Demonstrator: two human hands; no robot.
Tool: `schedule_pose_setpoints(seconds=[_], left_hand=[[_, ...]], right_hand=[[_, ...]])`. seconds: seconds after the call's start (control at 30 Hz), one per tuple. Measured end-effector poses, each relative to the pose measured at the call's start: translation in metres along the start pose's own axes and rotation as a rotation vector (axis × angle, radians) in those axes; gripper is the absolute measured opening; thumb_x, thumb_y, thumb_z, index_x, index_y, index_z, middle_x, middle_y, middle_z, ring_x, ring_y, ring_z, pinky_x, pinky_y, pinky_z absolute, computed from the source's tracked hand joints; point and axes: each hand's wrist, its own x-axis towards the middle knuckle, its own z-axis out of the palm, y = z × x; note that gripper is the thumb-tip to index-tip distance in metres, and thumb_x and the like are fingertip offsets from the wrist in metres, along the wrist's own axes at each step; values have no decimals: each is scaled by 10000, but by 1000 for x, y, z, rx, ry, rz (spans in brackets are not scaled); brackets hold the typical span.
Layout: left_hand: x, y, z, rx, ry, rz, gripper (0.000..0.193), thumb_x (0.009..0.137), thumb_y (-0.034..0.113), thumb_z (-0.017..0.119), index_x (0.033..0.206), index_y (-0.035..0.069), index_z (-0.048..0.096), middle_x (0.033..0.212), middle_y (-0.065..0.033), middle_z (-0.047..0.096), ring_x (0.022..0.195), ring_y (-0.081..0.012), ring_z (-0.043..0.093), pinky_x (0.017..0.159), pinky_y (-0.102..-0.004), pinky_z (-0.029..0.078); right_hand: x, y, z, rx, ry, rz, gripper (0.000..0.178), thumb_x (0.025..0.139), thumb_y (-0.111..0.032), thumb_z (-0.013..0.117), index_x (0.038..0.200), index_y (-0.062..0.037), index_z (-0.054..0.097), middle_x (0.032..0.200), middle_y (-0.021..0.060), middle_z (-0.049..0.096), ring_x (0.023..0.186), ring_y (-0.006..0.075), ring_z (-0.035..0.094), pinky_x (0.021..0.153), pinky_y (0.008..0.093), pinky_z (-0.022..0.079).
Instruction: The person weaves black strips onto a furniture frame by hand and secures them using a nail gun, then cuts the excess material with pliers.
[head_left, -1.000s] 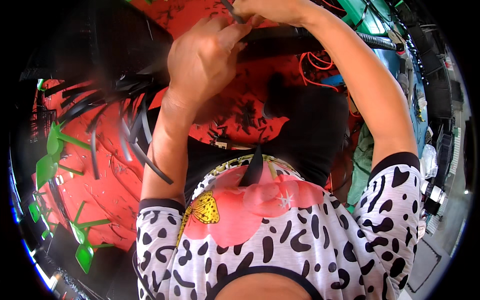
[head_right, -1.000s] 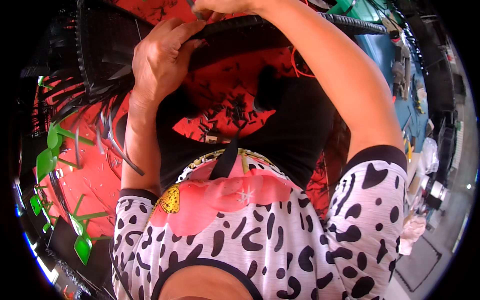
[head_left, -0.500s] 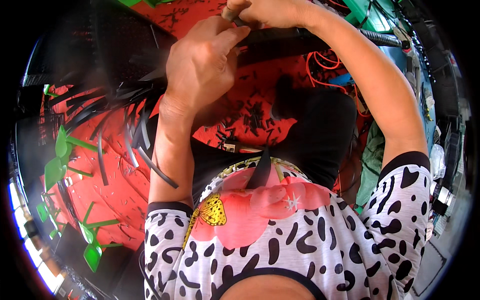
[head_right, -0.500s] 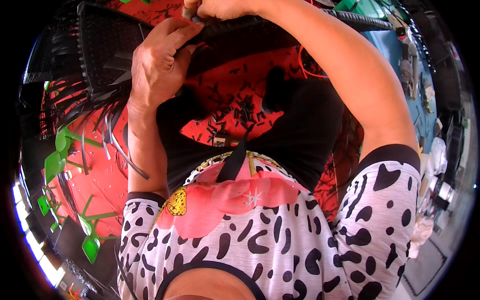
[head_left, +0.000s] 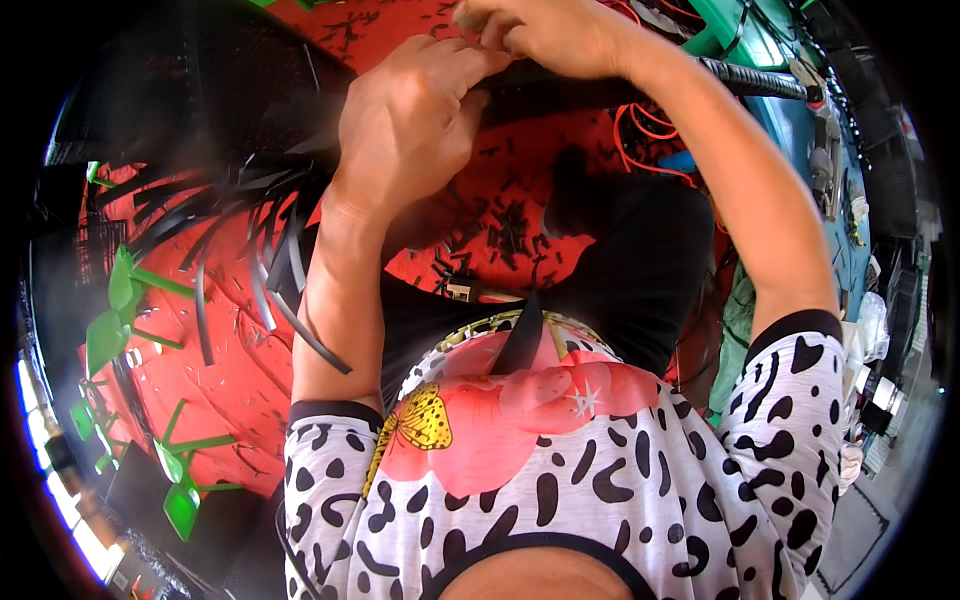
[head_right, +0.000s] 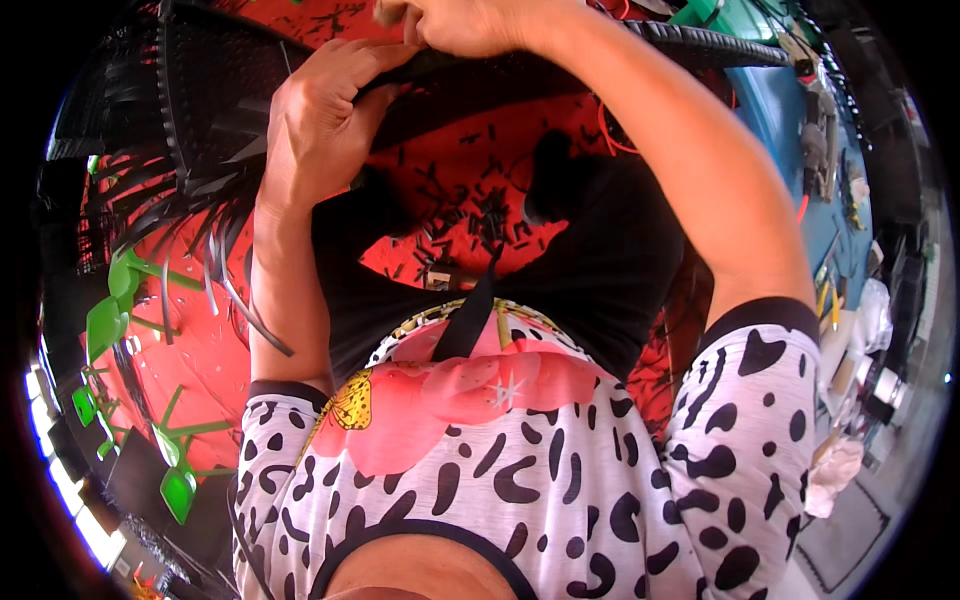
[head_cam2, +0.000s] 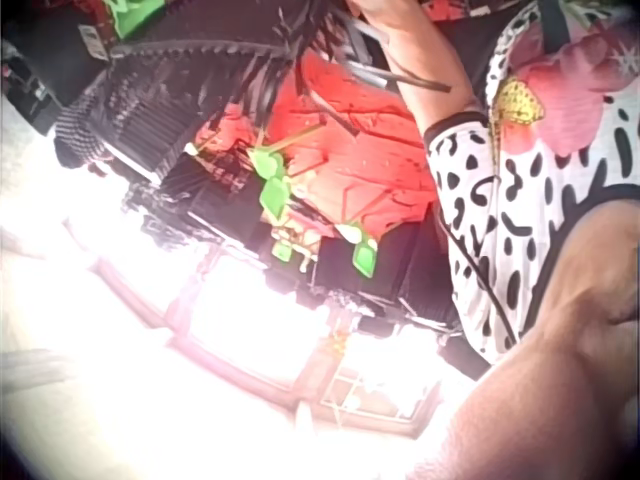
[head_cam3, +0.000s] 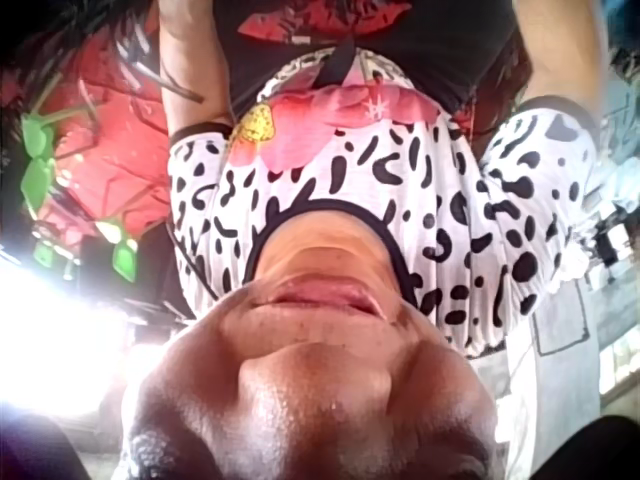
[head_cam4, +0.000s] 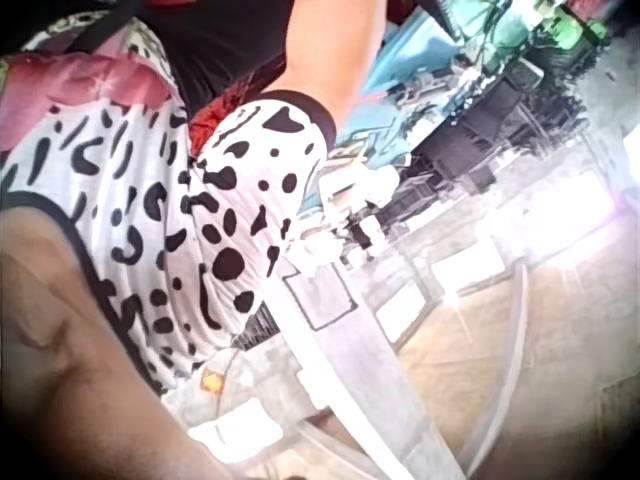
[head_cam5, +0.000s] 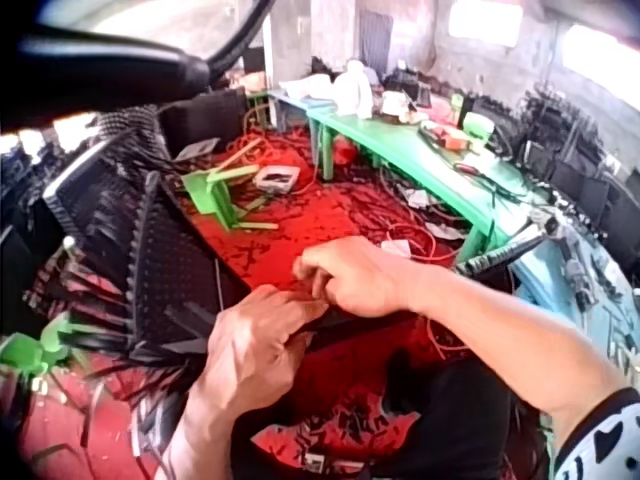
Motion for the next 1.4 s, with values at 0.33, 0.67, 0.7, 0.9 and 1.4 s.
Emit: schedule_pose_setpoints(seconds=[0.33,0.67,0.7,0.9,1.4], left_hand=[[2,-9,1,-106,41,-6,308,712,-3,658,1010,74,670,831,-104,640,788,-278,608,713,-341,485],[-4,-9,4,-51,51,2,285,701,41,683,984,59,652,811,-114,624,797,-298,610,710,-359,486],[-6,-8,6,-17,63,-27,263,693,65,699,950,58,644,804,-110,623,787,-300,610,698,-365,486],[-9,7,9,62,131,-98,234,658,144,753,835,67,620,769,-89,617,723,-289,611,630,-372,486],[-5,11,15,107,273,99,267,619,93,749,860,91,635,813,-52,577,727,-260,593,589,-362,479]], right_hand=[[-38,-13,50,-615,668,-520,223,601,-30,757,794,-49,647,1031,80,572,876,244,570,732,342,468],[-40,-18,24,-538,577,-734,175,653,72,695,775,26,578,870,129,633,861,285,640,768,394,505],[-37,-16,22,-460,544,-760,165,674,79,691,785,31,579,860,129,632,837,274,644,745,375,514],[-30,-14,17,-184,403,-399,129,795,-53,662,896,-1,603,798,94,626,721,243,637,650,317,509],[11,36,2,8,-65,-79,220,755,-213,673,908,-59,639,772,108,626,777,258,617,720,356,477]])
